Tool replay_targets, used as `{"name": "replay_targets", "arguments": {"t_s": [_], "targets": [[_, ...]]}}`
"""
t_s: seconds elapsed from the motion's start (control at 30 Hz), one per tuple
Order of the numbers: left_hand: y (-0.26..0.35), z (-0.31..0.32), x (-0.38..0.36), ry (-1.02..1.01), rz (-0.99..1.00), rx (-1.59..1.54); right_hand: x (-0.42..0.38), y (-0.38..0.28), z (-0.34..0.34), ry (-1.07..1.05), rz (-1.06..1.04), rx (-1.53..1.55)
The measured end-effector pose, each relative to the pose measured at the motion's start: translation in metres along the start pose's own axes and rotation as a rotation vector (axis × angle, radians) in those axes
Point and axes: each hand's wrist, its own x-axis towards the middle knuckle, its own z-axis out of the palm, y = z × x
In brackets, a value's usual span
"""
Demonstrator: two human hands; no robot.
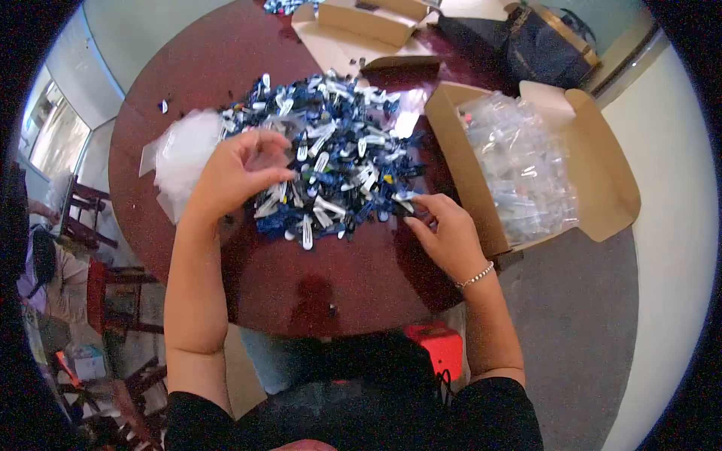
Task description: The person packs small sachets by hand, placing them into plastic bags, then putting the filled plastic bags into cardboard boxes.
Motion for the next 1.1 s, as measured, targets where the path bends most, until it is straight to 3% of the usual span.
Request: {"name": "replay_targets", "arguments": {"t_s": [0.07, 0.1, 0.13, 0.27, 0.37, 0.53, 0.63, 0.7, 0.87, 0.97, 1.1], "targets": [[-0.002, 0.001, 0.001, 0.007, 0.011, -0.02, -0.011, -0.026, 0.005, -0.096, 0.029, 0.052], [-0.01, -0.001, 0.003, 0.02, 0.079, 0.047, -0.016, -0.035, 0.011, -0.228, -0.042, 0.127], [-0.006, -0.001, 0.002, 0.006, 0.003, 0.039, -0.019, -0.043, 0.015, -0.348, -0.126, 0.199], [-0.009, 0.0, 0.0, 0.023, 0.085, 0.063, -0.039, -0.077, 0.04, -0.487, -0.281, 0.325], [-0.01, -0.002, 0.001, 0.014, 0.045, 0.019, -0.044, -0.078, 0.058, -0.451, -0.469, 0.175], [-0.008, -0.011, 0.003, 0.054, 0.063, 0.027, -0.031, -0.083, 0.059, -0.465, -0.419, 0.113], [-0.009, -0.015, 0.004, 0.122, 0.019, -0.036, -0.005, -0.084, 0.058, -0.356, -0.502, 0.017], [-0.011, -0.02, 0.005, 0.247, 0.107, -0.111, 0.014, -0.093, 0.057, -0.304, -0.488, 0.031], [-0.013, -0.032, 0.004, 0.322, 0.074, -0.28, 0.056, -0.121, 0.092, -0.313, -0.694, 0.127], [-0.013, -0.034, 0.005, 0.331, 0.073, -0.298, 0.073, -0.138, 0.128, -0.226, -0.853, 0.052], [-0.01, -0.036, 0.005, 0.351, 0.05, -0.243, 0.09, -0.146, 0.151, -0.263, -0.94, -0.137]]}}
